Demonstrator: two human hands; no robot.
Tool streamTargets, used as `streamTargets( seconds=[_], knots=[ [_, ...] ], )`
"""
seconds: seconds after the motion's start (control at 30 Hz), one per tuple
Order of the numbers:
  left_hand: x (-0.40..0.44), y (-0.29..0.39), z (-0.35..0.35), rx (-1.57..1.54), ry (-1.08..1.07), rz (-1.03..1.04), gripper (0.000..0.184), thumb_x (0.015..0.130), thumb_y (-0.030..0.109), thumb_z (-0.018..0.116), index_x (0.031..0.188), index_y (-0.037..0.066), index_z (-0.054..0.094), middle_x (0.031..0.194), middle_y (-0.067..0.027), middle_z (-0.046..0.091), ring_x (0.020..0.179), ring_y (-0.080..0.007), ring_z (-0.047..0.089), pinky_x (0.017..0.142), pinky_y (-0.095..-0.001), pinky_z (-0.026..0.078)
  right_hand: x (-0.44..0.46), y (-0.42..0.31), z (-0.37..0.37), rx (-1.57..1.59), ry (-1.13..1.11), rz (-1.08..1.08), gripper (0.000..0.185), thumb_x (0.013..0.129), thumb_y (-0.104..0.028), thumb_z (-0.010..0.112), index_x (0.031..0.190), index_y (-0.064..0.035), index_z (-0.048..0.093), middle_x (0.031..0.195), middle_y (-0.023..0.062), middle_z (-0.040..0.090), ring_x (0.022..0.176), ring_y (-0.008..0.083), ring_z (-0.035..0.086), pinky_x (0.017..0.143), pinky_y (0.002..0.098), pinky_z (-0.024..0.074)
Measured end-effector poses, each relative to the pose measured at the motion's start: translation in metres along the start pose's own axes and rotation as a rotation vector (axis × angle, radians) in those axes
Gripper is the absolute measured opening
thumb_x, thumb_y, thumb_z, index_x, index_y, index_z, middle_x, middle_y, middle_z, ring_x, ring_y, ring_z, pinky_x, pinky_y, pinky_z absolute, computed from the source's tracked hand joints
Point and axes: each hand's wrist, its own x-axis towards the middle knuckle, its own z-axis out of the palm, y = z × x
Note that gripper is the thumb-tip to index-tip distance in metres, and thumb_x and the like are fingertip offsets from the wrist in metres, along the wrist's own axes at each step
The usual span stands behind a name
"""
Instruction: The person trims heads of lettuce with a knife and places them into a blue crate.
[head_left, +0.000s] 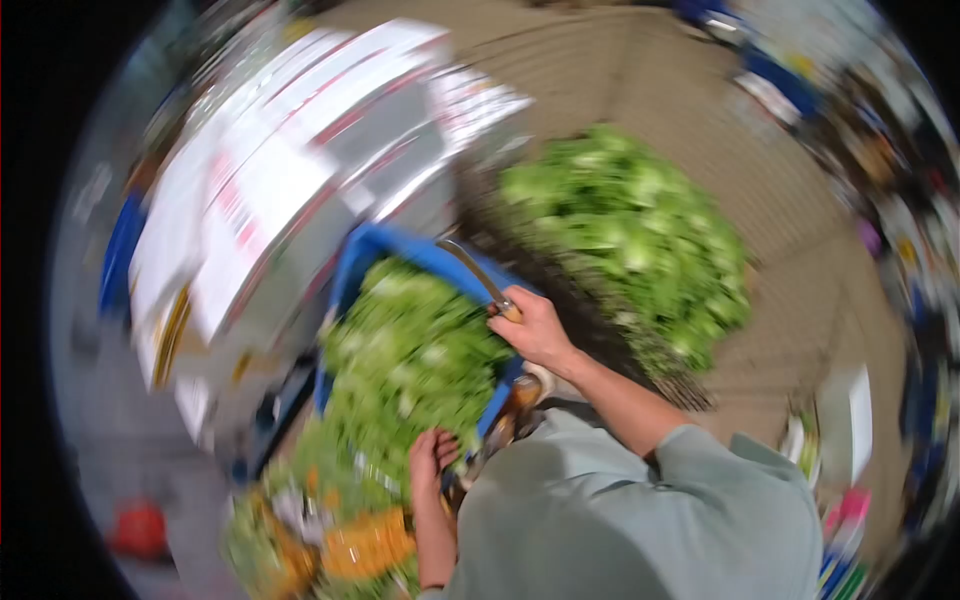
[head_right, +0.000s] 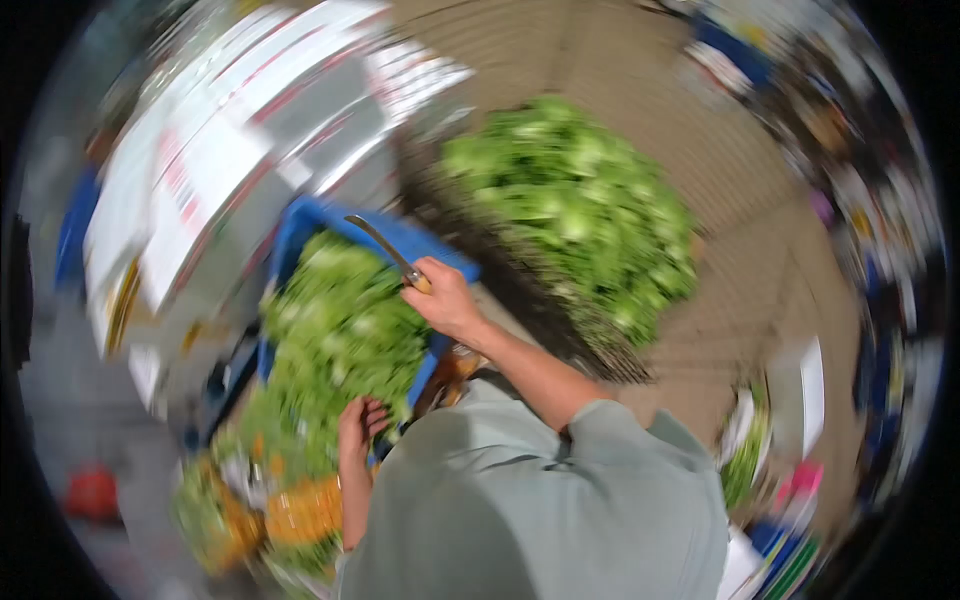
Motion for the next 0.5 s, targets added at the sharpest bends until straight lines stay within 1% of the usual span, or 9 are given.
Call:
streamTargets(
  seconds=[0.03,0.07,0.1,0.13,0.17,0.27,0.37,0.43,0.5],
  knots=[
    [-0.043,-0.027,-0.013,-0.091,0.136,0.017,0.028,0.093,0.034,0.054,0.096,0.007,0.056,0.077,-0.0036,0.059,0.059,-0.0138,0.055,0.049,-0.0261,0.048,-0.013,-0.013,0.002,0.024,-0.157,-0.092,0.021,0.075,-0.012,0.066,0.091,-0.0011,0.06,0.076,0.0066,0.052,0.068,0.0147,0.05,0.062,0.0303,0.0431],
    [-0.056,-0.068,-0.015,-0.164,0.029,0.073,0.027,0.093,0.033,0.053,0.092,0.007,0.056,0.075,-0.0022,0.057,0.056,-0.0128,0.051,0.052,-0.0265,0.046,-0.03,-0.031,-0.012,0.101,-0.308,-0.059,0.02,0.074,-0.011,0.067,0.09,-0.001,0.06,0.076,0.0062,0.05,0.068,0.0142,0.049,0.061,0.0296,0.0423],
    [-0.047,0.004,-0.138,-0.274,0.177,0.231,0.025,0.094,0.031,0.052,0.091,0.007,0.056,0.074,-0.0016,0.057,0.054,-0.0131,0.048,0.053,-0.0266,0.046,0.01,-0.083,0.128,0.207,-0.517,-0.232,0.021,0.073,-0.01,0.067,0.091,-0.001,0.06,0.076,0.0056,0.05,0.068,0.0137,0.048,0.061,0.0286,0.0418],
    [-0.068,-0.056,-0.118,-0.315,0.297,0.134,0.027,0.09,0.031,0.059,0.097,0.006,0.061,0.083,-0.0069,0.064,0.064,-0.0176,0.061,0.058,-0.0306,0.051,-0.019,-0.083,0.107,0.105,-0.65,-0.228,0.022,0.072,-0.01,0.067,0.09,0.0002,0.059,0.076,0.0128,0.054,0.069,0.0245,0.055,0.065,0.0342,0.0452],
    [-0.109,-0.096,-0.075,-0.399,0.396,0.058,0.027,0.09,0.031,0.058,0.098,0.006,0.061,0.081,-0.0064,0.064,0.065,-0.0166,0.061,0.057,-0.0309,0.051,-0.045,-0.064,0.086,0.091,-0.786,-0.193,0.022,0.072,-0.01,0.066,0.091,0.0005,0.06,0.077,0.0125,0.055,0.068,0.0246,0.055,0.065,0.0345,0.0453],
    [-0.171,-0.267,0.044,-0.802,0.423,-0.341,0.027,0.092,0.031,0.055,0.102,0.006,0.059,0.087,-0.0065,0.065,0.066,-0.0164,0.062,0.058,-0.0319,0.052,-0.116,0.008,0.029,-0.377,-1.206,0.271,0.018,0.074,-0.008,0.067,0.089,0.0004,0.061,0.075,0.0097,0.058,0.069,0.0187,0.055,0.064,0.0308,0.0451],
    [-0.176,-0.423,0.105,-1.101,0.53,-0.365,0.03,0.093,0.031,0.054,0.106,0.005,0.058,0.092,-0.0083,0.065,0.073,-0.02,0.064,0.063,-0.035,0.053,-0.183,0.103,0.017,-0.538,-1.381,0.554,0.014,0.078,-0.009,0.066,0.088,-0.0005,0.061,0.073,0.0037,0.058,0.069,0.0124,0.053,0.064,0.028,0.0445],
    [-0.213,-0.466,0.127,-1.167,0.612,-0.516,0.032,0.094,0.031,0.053,0.108,0.003,0.057,0.092,-0.0094,0.064,0.077,-0.0219,0.064,0.065,-0.0369,0.053,-0.213,0.143,0.005,-0.573,-1.496,0.695,0.013,0.079,-0.009,0.066,0.087,-0.0003,0.06,0.074,0.0013,0.057,0.07,0.0104,0.051,0.064,0.027,0.044],
    [-0.231,-0.495,0.128,-1.245,0.768,-0.618,0.033,0.094,0.031,0.053,0.111,0.003,0.057,0.096,-0.0105,0.064,0.079,-0.0225,0.063,0.068,-0.0363,0.053,-0.24,0.159,0.021,-0.583,-1.605,0.69,0.013,0.08,-0.008,0.065,0.088,-0.0005,0.059,0.074,0.0006,0.056,0.069,0.0096,0.049,0.062,0.0256,0.0424]
  ],
)
